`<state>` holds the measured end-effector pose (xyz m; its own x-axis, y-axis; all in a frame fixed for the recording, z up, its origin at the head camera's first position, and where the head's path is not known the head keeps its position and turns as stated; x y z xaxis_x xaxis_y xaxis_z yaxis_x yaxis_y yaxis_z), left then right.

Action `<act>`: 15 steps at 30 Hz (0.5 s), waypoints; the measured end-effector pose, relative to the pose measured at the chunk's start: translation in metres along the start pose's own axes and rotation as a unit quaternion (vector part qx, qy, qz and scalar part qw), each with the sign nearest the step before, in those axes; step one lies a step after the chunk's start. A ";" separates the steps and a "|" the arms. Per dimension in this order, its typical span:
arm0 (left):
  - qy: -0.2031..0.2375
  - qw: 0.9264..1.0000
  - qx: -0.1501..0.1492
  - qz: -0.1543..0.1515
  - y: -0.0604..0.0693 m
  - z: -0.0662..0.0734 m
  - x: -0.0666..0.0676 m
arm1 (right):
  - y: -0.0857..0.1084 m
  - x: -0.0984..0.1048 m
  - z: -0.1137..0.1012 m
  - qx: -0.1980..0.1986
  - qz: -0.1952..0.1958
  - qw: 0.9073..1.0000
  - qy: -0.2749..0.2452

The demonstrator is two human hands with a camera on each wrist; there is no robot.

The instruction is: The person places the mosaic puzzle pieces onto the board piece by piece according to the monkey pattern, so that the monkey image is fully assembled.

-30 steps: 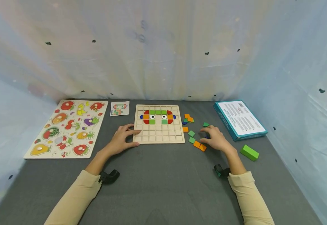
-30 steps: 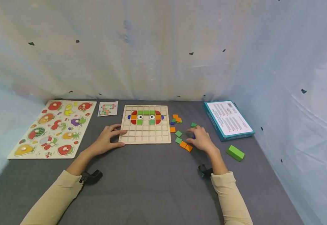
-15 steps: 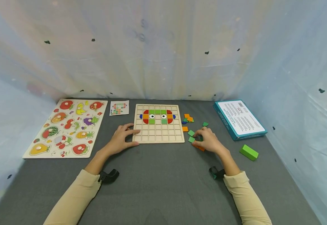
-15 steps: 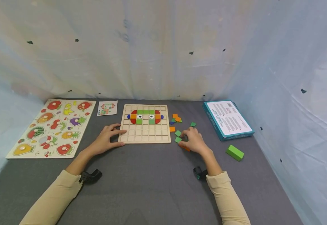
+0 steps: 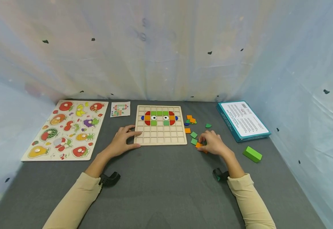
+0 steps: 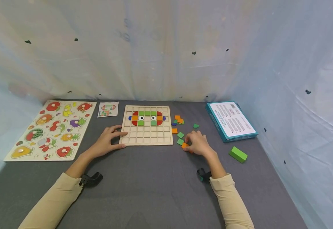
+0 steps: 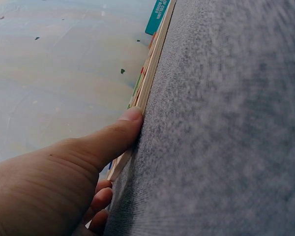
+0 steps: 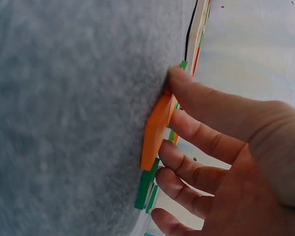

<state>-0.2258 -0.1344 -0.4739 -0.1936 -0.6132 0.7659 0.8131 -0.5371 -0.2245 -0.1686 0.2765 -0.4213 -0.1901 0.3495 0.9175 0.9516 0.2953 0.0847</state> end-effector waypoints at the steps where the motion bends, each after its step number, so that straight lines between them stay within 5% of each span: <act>1: 0.000 1.000 -0.001 0.001 0.000 0.000 0.000 | -0.001 -0.001 0.000 0.001 0.001 1.000 -0.004; 10: -0.008 1.000 -0.006 -0.001 0.000 -0.001 0.000 | -0.005 0.001 -0.009 0.027 -0.021 0.998 -0.048; 15: -0.005 1.000 0.000 -0.001 0.002 -0.002 0.001 | -0.024 0.007 -0.027 0.042 -0.033 0.996 -0.071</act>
<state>-0.2257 -0.1366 -0.4748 -0.1901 -0.6056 0.7727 0.8131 -0.5382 -0.2219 -0.1860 0.2485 -0.4062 -0.2896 0.4466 0.8465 0.9136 0.3927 0.1054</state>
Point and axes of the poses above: each hand's wrist, its own y-axis away from the middle knuckle, its own x-axis out of the back of the hand, z = x × y, the point moved 1 cm from there along -y, towards the middle knuckle, and after that the axes turned 1 degree about y, right-handed, at the moved point
